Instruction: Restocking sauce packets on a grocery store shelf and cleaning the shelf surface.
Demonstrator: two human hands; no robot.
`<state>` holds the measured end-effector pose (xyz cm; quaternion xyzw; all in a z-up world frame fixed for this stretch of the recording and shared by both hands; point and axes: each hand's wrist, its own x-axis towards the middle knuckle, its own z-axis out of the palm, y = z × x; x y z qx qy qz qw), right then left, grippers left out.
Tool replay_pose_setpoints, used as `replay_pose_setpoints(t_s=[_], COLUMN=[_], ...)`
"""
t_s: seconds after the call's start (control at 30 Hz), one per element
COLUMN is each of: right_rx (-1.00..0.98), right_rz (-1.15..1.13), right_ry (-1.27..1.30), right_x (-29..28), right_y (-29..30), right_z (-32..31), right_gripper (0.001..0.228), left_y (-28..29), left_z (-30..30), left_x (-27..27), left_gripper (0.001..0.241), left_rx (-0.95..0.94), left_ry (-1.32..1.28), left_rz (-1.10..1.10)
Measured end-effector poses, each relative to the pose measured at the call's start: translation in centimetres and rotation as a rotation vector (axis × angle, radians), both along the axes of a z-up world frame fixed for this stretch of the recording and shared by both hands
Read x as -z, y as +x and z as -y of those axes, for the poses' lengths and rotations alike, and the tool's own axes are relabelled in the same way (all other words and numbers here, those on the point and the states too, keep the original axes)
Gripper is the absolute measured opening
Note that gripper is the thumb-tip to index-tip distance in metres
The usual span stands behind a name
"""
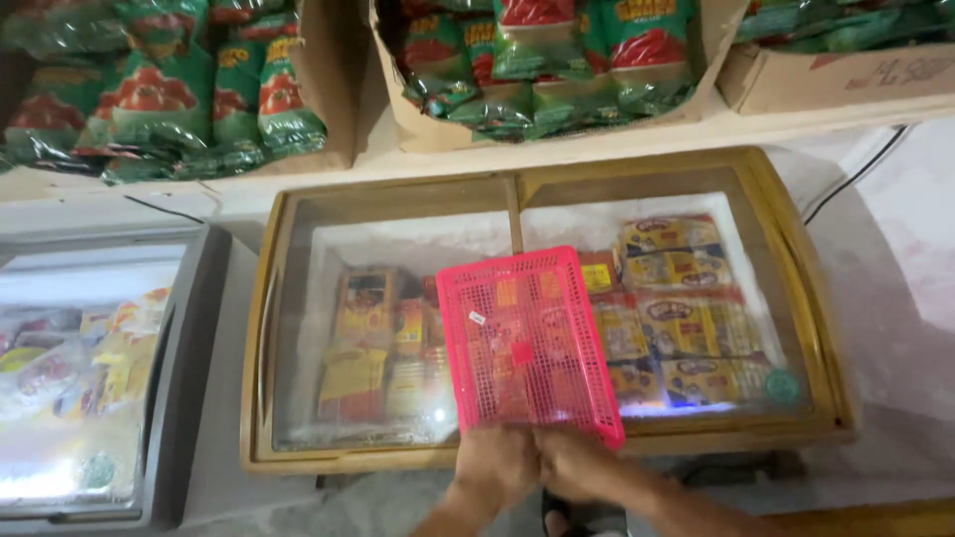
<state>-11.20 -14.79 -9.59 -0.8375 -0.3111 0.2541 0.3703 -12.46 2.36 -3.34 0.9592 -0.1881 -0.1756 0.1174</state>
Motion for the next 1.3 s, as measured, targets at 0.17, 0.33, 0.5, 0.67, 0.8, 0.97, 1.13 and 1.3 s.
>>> replay_pose_setpoints(t_s=[0.17,0.33,0.5,0.67,0.8,0.97,1.13,1.3], right_rx=[-0.033,-0.216,-0.336,-0.33,-0.304,-0.295,-0.105,0.275], right_rz=[0.101,0.323,0.836,0.999,0.84,0.76,0.667,0.449], right_ry=[0.075,-0.113,0.143,0.183,0.103,0.126,0.178,0.303], right_x=[3.7,5.8,6.1,5.7,6.8,3.2,2.5,0.2], right_y=[-3.4,-5.0,-5.8,-6.0,-6.4,-6.3,-6.0,-6.0], right_z=[-0.8,-1.3,-0.8,-1.2,-1.3,1.0,2.3,1.4], right_gripper=[0.023,0.025,0.018,0.018,0.016,0.029,0.031,0.035], left_y=[-5.0,-8.5,-10.8,-12.2,-12.8,-11.9,-8.8,-6.7], left_z=[-2.0,-4.0,-5.6,-3.6,-3.6,-2.9,-2.6,-0.8], left_x=[10.8,26.2,28.1,18.0,18.5,30.2,31.5,26.4], left_gripper=[0.024,0.022,0.014,0.013,0.013,0.024,0.03,0.039], left_rx=[-0.089,0.142,0.146,-0.963,-0.82,-0.774,-0.292,-0.697], left_ry=[-0.121,-0.049,-0.677,-1.544,-1.833,-1.56,-0.922,-0.669], left_rz=[-0.063,0.095,-0.126,-1.508,-1.679,-1.086,-0.284,-0.568])
